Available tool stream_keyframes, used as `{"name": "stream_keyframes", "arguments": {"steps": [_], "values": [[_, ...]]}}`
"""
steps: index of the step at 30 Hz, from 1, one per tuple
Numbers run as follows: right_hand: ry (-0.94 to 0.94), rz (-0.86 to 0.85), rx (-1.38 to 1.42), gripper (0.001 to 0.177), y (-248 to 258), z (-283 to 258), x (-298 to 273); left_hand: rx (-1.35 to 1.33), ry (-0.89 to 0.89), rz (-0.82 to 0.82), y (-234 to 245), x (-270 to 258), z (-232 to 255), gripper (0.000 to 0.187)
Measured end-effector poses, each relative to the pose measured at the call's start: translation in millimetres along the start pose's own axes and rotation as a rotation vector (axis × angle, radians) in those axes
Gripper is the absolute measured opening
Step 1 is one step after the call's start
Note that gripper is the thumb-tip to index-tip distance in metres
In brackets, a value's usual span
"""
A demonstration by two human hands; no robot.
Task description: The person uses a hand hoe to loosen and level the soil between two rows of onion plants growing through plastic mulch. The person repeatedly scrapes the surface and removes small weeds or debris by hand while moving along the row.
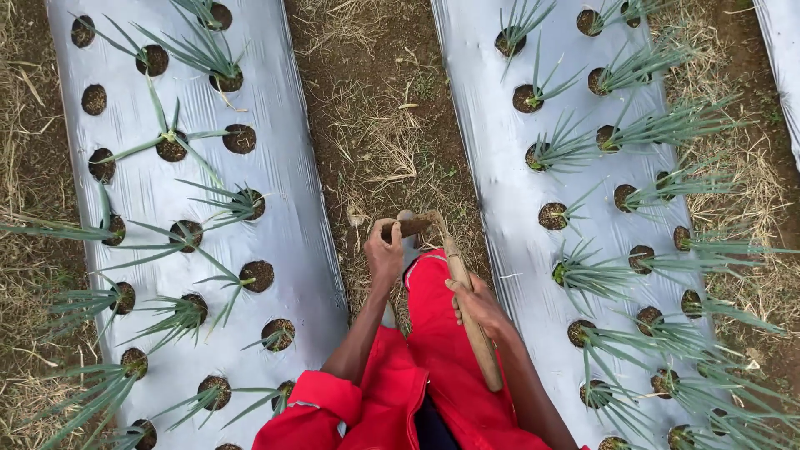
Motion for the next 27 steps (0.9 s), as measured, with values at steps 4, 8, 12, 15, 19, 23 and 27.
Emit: {"name": "stream_keyframes", "arguments": {"steps": [4,8,12,15,19,23,27], "values": [[0.033,-0.006,-0.025,0.024,5.2,-84.9,81.2,-0.028,-0.009,0.044,-33.1,104.0,12.1,0.013],[0.053,-0.006,-0.146,0.019,15.3,-173.2,130.5,-0.14,0.066,0.05,-50.6,181.1,51.9,0.02],[0.054,-0.051,-0.256,0.054,5.6,-299.3,159.0,-0.183,0.065,0.091,-51.0,272.4,85.5,0.021],[0.038,-0.092,-0.258,0.058,4.9,-335.8,198.0,-0.169,0.087,0.114,-51.1,320.7,83.7,0.021],[0.029,-0.133,-0.285,0.064,-5.5,-390.4,244.8,-0.194,0.088,0.137,-57.0,397.2,86.1,0.021],[0.05,-0.127,-0.226,0.064,-24.1,-442.6,306.8,-0.228,0.079,0.137,-64.6,483.1,103.7,0.01],[0.116,-0.138,-0.21,0.047,-38.9,-514.2,368.4,-0.25,0.098,0.04,-69.1,563.9,151.6,0.014]]}}
Point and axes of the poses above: each hand's wrist, its own x-axis towards the middle knuckle, its own y-axis out of the back of the hand, z = x × y, the point moved 2 cm from there along x, towards the middle knuckle, and after that the axes turned 1 degree about -y, right-handed, at the moved point
